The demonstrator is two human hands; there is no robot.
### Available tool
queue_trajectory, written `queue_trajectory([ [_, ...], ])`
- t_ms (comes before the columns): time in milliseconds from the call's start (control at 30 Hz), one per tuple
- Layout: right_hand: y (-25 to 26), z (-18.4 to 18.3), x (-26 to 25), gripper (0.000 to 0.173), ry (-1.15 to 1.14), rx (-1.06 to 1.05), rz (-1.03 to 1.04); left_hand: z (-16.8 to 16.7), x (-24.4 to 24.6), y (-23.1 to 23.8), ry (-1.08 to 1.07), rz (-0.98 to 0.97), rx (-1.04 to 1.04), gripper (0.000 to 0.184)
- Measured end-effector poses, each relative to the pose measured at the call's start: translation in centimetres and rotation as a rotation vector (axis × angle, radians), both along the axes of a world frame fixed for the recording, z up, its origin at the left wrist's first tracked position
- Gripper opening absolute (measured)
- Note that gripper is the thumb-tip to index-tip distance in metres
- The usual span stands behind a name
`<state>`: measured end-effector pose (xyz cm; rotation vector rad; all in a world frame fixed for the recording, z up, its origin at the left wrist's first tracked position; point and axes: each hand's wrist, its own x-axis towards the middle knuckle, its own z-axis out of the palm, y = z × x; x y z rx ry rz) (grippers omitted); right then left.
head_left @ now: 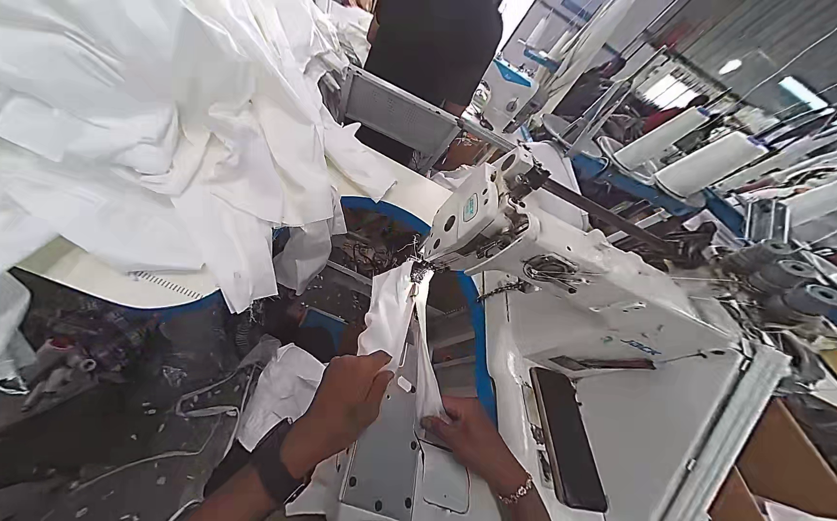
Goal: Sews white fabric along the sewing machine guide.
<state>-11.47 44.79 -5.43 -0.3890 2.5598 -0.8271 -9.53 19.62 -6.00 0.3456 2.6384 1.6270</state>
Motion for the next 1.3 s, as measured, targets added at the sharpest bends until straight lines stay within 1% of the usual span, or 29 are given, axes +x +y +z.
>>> queue_trajectory([
  [33, -0.1, 0.6, 0.0, 0.031, 0.089, 0.004, 0.054, -0.5, -0.2, 0.1, 0.076, 0.016, 0.010, 0.026],
  [100, -2.5, 3.7, 1.2, 0.036, 0.378, 0.097, 0.216, -1.5, -0.2, 0.4, 0.202, 0.015, 0.014, 0.026],
  [133, -4.2, 5.5, 1.8, 0.035, 0.505, 0.163, 0.310, -2.1, -0.2, 0.7, 0.272, 0.020, 0.013, 0.025],
  [167, -5.9, 7.0, 2.5, 0.031, 0.547, 0.216, 0.391, -2.7, -0.3, 1.0, 0.322, 0.032, 0.022, 0.024],
  [200, -7.1, 7.8, 3.3, 0.026, 0.484, 0.242, 0.430, -3.3, -0.1, 1.3, 0.351, 0.046, 0.043, 0.024],
  [233, -7.7, 7.7, 3.9, 0.022, 0.379, 0.240, 0.425, -3.8, 0.1, 1.5, 0.367, 0.062, 0.069, 0.026],
  [300, -7.7, 7.2, 4.3, 0.024, 0.187, 0.207, 0.298, -4.7, -0.2, 1.7, 0.398, 0.096, 0.125, 0.029],
  [367, -7.8, 8.1, 4.5, 0.026, 0.202, 0.242, 0.154, -5.2, -0.3, 2.3, 0.439, 0.111, 0.166, 0.027],
  [400, -8.6, 8.8, 4.9, 0.027, 0.234, 0.283, 0.118, -5.3, -0.1, 2.4, 0.451, 0.095, 0.180, 0.026],
  [467, -10.4, 9.4, 5.1, 0.029, 0.262, 0.371, 0.081, -5.1, -0.1, 2.4, 0.453, 0.069, 0.215, 0.023],
  [567, -11.0, 9.1, 3.9, 0.029, 0.196, 0.441, 0.022, -5.5, -1.2, 2.9, 0.444, 0.112, 0.249, 0.025],
  [667, -10.4, 9.9, 2.4, 0.031, 0.130, 0.559, 0.085, -5.3, -2.4, 3.7, 0.439, 0.189, 0.226, 0.028],
  [733, -9.8, 9.9, 1.4, 0.034, -0.017, 0.613, 0.164, -4.6, -2.6, 3.1, 0.410, 0.193, 0.145, 0.027],
  [800, -9.4, 9.5, 0.5, 0.034, -0.138, 0.642, 0.180, -3.6, -2.1, 2.1, 0.362, 0.167, 0.086, 0.027],
  [833, -9.5, 9.5, 0.3, 0.034, -0.149, 0.656, 0.177, -3.3, -1.6, 1.7, 0.351, 0.150, 0.068, 0.027],
  [900, -9.7, 10.3, 0.8, 0.031, -0.027, 0.665, 0.216, -3.5, -0.8, 2.0, 0.361, 0.148, 0.059, 0.025],
  [933, -9.5, 10.6, 1.3, 0.030, 0.046, 0.636, 0.246, -3.6, -0.6, 2.1, 0.357, 0.145, 0.061, 0.025],
  [967, -9.3, 10.6, 1.3, 0.030, 0.057, 0.598, 0.271, -3.6, -0.8, 2.0, 0.361, 0.151, 0.058, 0.025],
  [1067, -8.8, 9.6, 0.7, 0.034, -0.094, 0.590, 0.265, -3.6, -1.9, 1.9, 0.358, 0.184, 0.031, 0.025],
  [1167, -8.6, 10.2, 1.0, 0.036, 0.033, 0.591, 0.254, -3.3, -1.4, 2.0, 0.288, 0.134, 0.007, 0.022],
  [1200, -8.4, 10.4, 1.0, 0.036, 0.039, 0.577, 0.265, -2.9, -1.0, 1.8, 0.263, 0.110, 0.003, 0.022],
  [1267, -8.2, 10.1, 0.1, 0.036, -0.031, 0.580, 0.270, -2.7, -0.9, 1.1, 0.258, 0.078, 0.026, 0.027],
  [1300, -8.2, 9.9, -0.2, 0.036, -0.067, 0.601, 0.265, -3.2, -0.9, 1.2, 0.314, 0.092, 0.038, 0.029],
])
